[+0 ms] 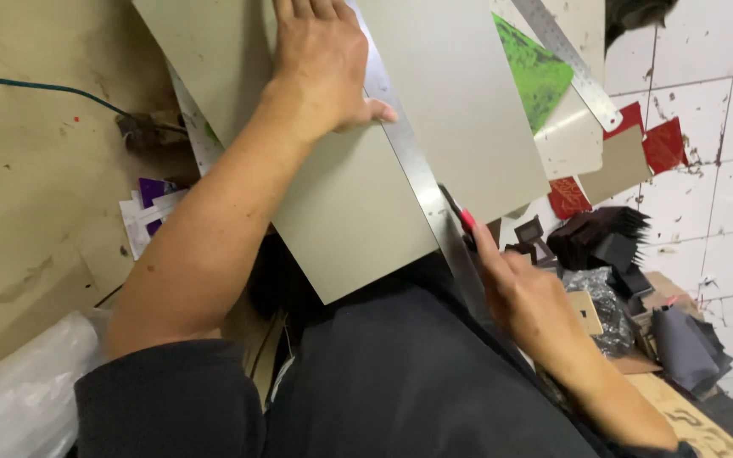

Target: Cutting a piece of material using a utility knife and a metal ruler

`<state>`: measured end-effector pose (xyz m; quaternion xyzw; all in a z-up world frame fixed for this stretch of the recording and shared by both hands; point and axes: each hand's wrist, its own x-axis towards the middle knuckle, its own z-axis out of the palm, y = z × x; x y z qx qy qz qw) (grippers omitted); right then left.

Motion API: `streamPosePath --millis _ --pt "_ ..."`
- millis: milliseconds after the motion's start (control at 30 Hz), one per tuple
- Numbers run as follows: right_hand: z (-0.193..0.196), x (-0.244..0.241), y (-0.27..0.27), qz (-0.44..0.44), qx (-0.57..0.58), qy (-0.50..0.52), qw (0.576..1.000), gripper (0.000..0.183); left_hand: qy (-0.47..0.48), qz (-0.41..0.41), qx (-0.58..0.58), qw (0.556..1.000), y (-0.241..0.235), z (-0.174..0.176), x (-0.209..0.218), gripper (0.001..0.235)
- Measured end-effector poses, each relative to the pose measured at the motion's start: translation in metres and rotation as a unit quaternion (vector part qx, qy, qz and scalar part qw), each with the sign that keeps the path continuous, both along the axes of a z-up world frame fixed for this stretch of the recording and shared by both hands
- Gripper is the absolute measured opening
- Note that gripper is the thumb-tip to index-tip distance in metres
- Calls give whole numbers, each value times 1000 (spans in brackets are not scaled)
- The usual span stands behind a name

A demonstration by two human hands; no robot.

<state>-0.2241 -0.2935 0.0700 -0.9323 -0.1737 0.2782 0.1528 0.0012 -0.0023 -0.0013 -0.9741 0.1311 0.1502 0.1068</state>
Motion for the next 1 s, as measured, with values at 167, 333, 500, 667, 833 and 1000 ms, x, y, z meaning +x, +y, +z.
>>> streamPosePath --millis 167,333,500,667,833,1000 --pt "-12 -53 -28 -17 -32 10 999 84 0 -11 18 1000 1 4 -1 145" --pt "-25 -83 -41 -11 -84 -58 995 80 -9 -16 11 1000 3 -1 -1 147" --pt "-24 -89 -45 -8 -94 -38 995 81 -13 -6 2 1000 4 -5 0 150" --pt "-33 -92 -56 -7 -89 -14 996 81 -20 4 4 1000 2 -9 2 166" --pt "-15 -67 -60 -53 -95 100 989 92 47 16 12 999 -1 15 2 158" --pt "62 1 -38 -133 -79 -29 988 85 91 9 17 996 -5 26 3 152"
